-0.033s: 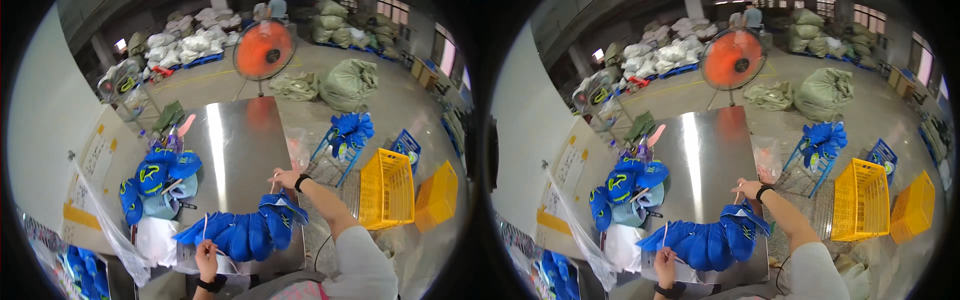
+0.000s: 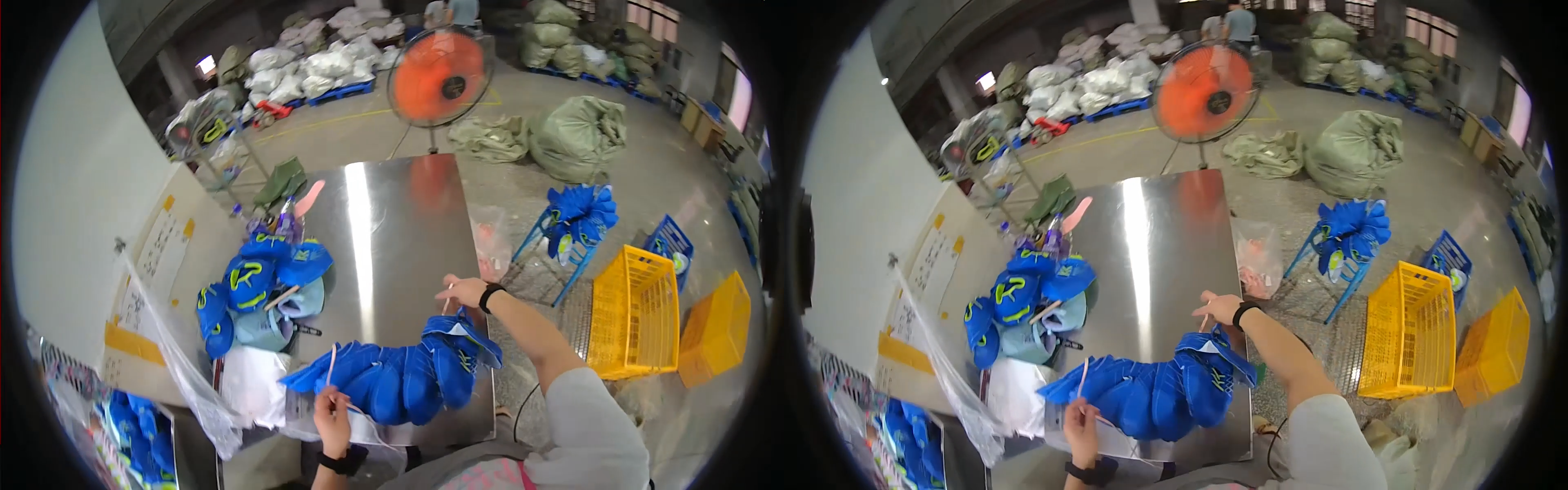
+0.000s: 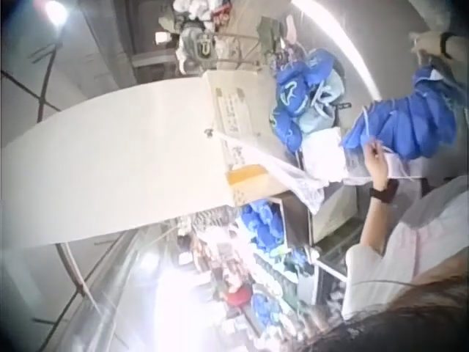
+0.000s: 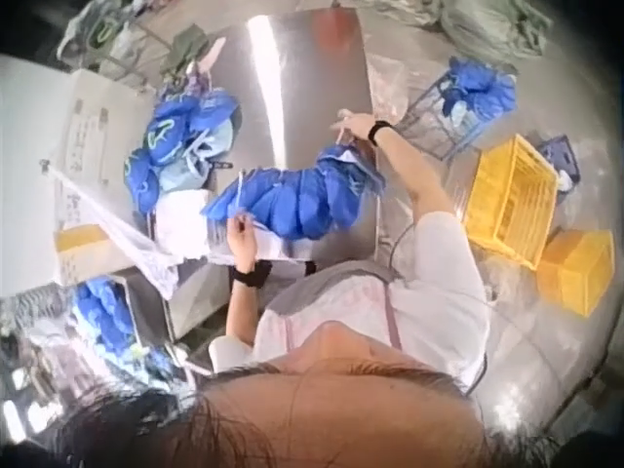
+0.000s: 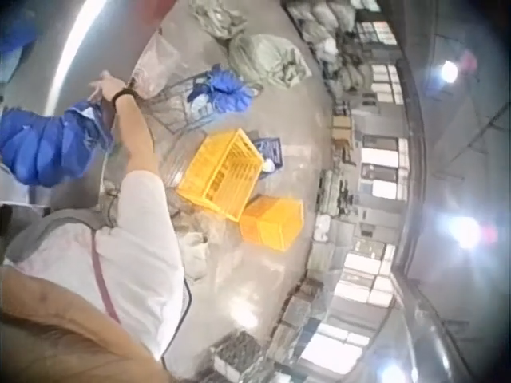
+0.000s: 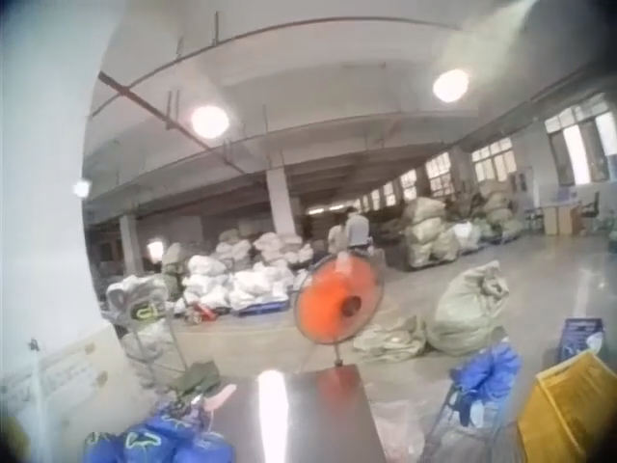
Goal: The recorder is collecting and organizing blue and yellow shoe uppers in a shoe manufacturing facility.
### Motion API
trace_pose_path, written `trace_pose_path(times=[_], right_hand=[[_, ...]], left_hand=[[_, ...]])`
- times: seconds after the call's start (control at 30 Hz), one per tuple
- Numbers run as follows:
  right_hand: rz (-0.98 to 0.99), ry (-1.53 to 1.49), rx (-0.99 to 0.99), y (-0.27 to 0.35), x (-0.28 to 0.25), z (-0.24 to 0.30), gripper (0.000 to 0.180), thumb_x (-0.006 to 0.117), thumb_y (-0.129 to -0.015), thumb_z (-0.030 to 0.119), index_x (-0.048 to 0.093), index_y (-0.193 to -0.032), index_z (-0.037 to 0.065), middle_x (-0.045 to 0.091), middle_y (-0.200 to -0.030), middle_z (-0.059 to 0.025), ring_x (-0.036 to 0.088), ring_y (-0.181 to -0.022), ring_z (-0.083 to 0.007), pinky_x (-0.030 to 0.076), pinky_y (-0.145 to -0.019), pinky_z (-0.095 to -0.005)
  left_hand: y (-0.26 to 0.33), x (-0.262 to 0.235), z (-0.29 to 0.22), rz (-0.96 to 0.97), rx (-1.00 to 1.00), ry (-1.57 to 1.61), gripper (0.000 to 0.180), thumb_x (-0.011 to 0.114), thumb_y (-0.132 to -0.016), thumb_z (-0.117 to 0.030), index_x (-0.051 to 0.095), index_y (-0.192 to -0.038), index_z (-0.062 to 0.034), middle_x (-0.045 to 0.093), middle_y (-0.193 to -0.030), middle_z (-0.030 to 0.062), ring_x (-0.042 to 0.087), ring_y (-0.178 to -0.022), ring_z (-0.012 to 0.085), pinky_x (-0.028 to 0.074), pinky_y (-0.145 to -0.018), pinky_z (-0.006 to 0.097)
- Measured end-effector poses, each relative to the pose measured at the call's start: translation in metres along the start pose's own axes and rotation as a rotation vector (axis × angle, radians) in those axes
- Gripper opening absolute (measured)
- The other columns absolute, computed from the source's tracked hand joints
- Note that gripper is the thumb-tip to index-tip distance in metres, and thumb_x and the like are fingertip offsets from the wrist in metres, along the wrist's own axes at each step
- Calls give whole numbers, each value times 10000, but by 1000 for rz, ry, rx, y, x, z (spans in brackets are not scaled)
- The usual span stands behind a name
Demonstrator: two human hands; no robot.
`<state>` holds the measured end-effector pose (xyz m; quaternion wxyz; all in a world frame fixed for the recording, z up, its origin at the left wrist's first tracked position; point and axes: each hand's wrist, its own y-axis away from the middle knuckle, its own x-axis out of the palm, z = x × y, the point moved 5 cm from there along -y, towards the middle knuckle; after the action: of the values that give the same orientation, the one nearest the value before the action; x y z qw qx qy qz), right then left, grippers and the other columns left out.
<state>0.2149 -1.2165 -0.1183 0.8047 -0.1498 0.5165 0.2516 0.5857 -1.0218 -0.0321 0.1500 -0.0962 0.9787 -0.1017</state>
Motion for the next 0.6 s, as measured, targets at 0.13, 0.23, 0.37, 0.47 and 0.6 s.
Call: trace_pose_path(times=[0.13, 0.23, 0.37, 0.47, 0.6], right_hand=[[325, -323, 392, -6, 26, -11, 182, 514, -755, 156, 576, -926, 150, 594, -964, -143, 585, -878, -325, 467, -761, -370], [-3, -14, -200, -5, 34, -40, 136, 478, -834, 136, 484, -934, 44, 607, -823, -163, 606, -780, -277, 481, -672, -356], [-128, -1098, 225, -3, -9, -10, 108, 427, -911, 130, 458, -902, 27, 592, -782, -124, 611, -738, -188, 492, -604, -311], [-136, -1481, 66, 5, -37, 16, 106, 422, -930, 144, 449, -890, 50, 545, -771, -61, 549, -713, -124, 458, -615, -241], [-96, -1691, -81, 58, -58, 72, 116, 439, -921, 119, 494, -842, 54, 578, -797, -49, 524, -726, -109, 427, -651, -241]], left_hand=[[14, 13, -22, -142, -169, -2, 332, 443, -893, -22, 373, -1211, 43, 601, -693, 91, 547, -592, 119, 445, -585, 244], [8, 34, -26, -69, -206, -240, 222, 454, -912, -118, 586, -865, 54, 544, -552, 63, 507, -483, 104, 415, -484, 231], [34, 0, -39, -292, -329, -27, 227, 414, -942, -174, 539, -847, -10, 593, -674, 79, 544, -598, 115, 409, -550, 233], [48, -3, -106, -451, -302, 28, 262, 391, -953, -226, 539, -859, -32, 646, -888, 89, 580, -778, 132, 418, -644, 251], [114, -2, -151, -560, -307, 102, 217, 390, -954, -209, 518, -901, -43, 620, -998, 102, 558, -949, 153, 438, -739, 277]])
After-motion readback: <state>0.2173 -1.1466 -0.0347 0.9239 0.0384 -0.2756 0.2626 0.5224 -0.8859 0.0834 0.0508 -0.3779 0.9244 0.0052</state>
